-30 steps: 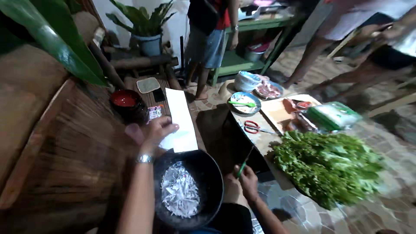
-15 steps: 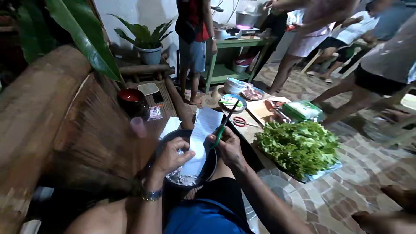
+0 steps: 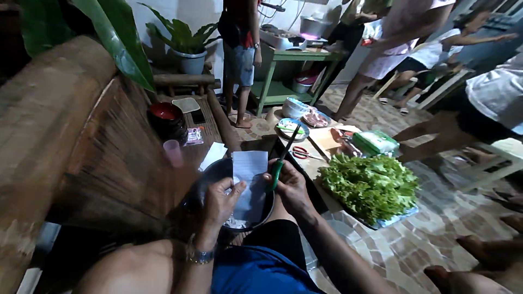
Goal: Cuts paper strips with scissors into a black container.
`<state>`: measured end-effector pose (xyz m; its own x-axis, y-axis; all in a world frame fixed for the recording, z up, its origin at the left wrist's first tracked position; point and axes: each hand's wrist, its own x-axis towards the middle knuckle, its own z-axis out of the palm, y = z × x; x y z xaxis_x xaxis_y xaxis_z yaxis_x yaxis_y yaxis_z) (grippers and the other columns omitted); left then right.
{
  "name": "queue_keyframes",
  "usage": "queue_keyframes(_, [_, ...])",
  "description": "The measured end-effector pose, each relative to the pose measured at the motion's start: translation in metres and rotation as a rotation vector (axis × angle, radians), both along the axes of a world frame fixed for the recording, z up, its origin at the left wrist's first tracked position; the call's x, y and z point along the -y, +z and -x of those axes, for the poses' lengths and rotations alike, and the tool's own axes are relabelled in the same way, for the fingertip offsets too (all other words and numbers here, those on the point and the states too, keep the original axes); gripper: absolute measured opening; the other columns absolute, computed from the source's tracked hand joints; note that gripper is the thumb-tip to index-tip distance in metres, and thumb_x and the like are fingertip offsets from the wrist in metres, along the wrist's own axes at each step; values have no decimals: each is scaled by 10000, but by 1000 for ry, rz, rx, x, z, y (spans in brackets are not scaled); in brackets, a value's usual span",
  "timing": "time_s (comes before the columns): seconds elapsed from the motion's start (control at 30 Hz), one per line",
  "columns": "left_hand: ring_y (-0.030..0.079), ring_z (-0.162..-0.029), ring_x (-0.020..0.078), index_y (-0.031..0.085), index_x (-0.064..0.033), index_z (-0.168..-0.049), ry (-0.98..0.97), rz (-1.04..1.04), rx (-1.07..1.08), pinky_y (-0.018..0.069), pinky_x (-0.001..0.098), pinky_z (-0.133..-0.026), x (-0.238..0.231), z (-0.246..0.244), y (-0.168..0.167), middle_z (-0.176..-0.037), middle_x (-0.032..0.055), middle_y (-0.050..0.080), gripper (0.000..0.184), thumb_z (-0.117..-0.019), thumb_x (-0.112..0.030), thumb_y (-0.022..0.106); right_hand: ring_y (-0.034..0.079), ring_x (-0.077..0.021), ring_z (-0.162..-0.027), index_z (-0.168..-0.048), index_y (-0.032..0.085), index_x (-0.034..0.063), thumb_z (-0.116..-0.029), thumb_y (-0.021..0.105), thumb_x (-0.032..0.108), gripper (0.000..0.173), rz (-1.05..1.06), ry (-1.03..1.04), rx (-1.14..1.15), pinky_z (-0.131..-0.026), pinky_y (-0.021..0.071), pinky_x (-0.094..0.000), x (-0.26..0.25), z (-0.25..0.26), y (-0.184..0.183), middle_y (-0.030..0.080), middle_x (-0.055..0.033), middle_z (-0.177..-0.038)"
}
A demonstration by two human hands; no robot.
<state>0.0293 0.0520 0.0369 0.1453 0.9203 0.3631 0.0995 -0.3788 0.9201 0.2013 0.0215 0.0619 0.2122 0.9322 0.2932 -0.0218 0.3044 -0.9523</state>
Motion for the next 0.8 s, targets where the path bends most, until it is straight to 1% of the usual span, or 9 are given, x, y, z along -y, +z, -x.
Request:
queue_keyframes(0.13, [536, -668, -81, 676, 37, -787, -64, 19, -36, 453, 117, -669, 2, 0, 0, -703, -32, 618, 193, -914, -104, 705, 653, 16, -732, -1129, 593, 77, -853, 639, -95, 328, -34, 3, -5, -695, 571, -175, -9, -6, 3, 686, 91, -844])
queue_keyframes(0.3, [654, -839, -58, 692, 87, -1014, -136, 62, 143, 547, 138, -811, 4, -6, 0, -916, 20, 720, 182, -897, -52, 689, 688, -11, -743, -1073, 631, 134, -810, 654, -144, 384, -66, -28, -115, -714, 598, -209, -11, -3, -1, 725, 93, -854])
queue_keyframes(0.37, [637, -789, -84, 702, 63, -952, -114, 61, 137, 539, 124, -770, 3, -8, -2, -850, -25, 710, 142, -921, -75, 687, 676, -7, -738, -1049, 640, 136, -791, 673, -140, 380, -79, -34, -130, -708, 596, -203, -11, 1, -5, 712, 94, -854])
queue_keyframes(0.47, [508, -626, -120, 665, 12, -765, -26, 11, 56, 443, 90, -634, -1, -10, -12, -669, -92, 589, 213, -941, -104, 687, 675, -5, -741, -1064, 633, 118, -808, 677, -121, 353, -34, -30, -136, -710, 590, -199, -11, 6, -7, 716, 85, -859])
queue_keyframes(0.57, [472, -599, -117, 647, -7, -736, -29, 20, -3, 417, 91, -609, -4, -8, -13, -644, -104, 551, 241, -943, -123, 693, 672, -10, -729, -1099, 613, 104, -848, 672, -91, 324, 20, -36, -145, -691, 583, -199, -14, 3, -5, 710, 72, -839])
queue_keyframes(0.63, [534, -642, -113, 674, 3, -791, -57, 47, 35, 462, 96, -646, -4, -7, -11, -693, -94, 608, 178, -930, -105, 701, 669, -10, -723, -1108, 607, 108, -855, 660, -99, 330, 17, -39, -158, -681, 582, -196, -17, 0, -5, 706, 71, -839])
queue_keyframes(0.7, [643, -760, -83, 687, 19, -940, -137, 99, 139, 549, 129, -741, -3, -8, -8, -813, -76, 700, 107, -884, -67, 717, 666, -13, -716, -1099, 607, 119, -853, 661, -101, 335, 3, -40, -189, -678, 579, -194, -20, -1, -5, 706, 67, -837])
queue_keyframes(0.77, [680, -871, -51, 650, 43, -1066, -246, 188, 146, 576, 166, -838, -2, -6, -4, -926, -54, 724, 285, -824, -58, 760, 669, -18, -717, -1087, 609, 127, -851, 661, -102, 333, 8, -53, -245, -682, 579, -197, -21, 0, -6, 708, 67, -832])
queue_keyframes(0.8, [686, -867, -50, 656, 31, -1052, -271, 241, 117, 583, 171, -838, -2, -6, -4, -918, -58, 731, 281, -810, -47, 775, 670, -24, -713, -1084, 614, 121, -847, 659, -112, 335, 14, -67, -276, -679, 582, -203, -21, 0, -6, 709, 61, -828])
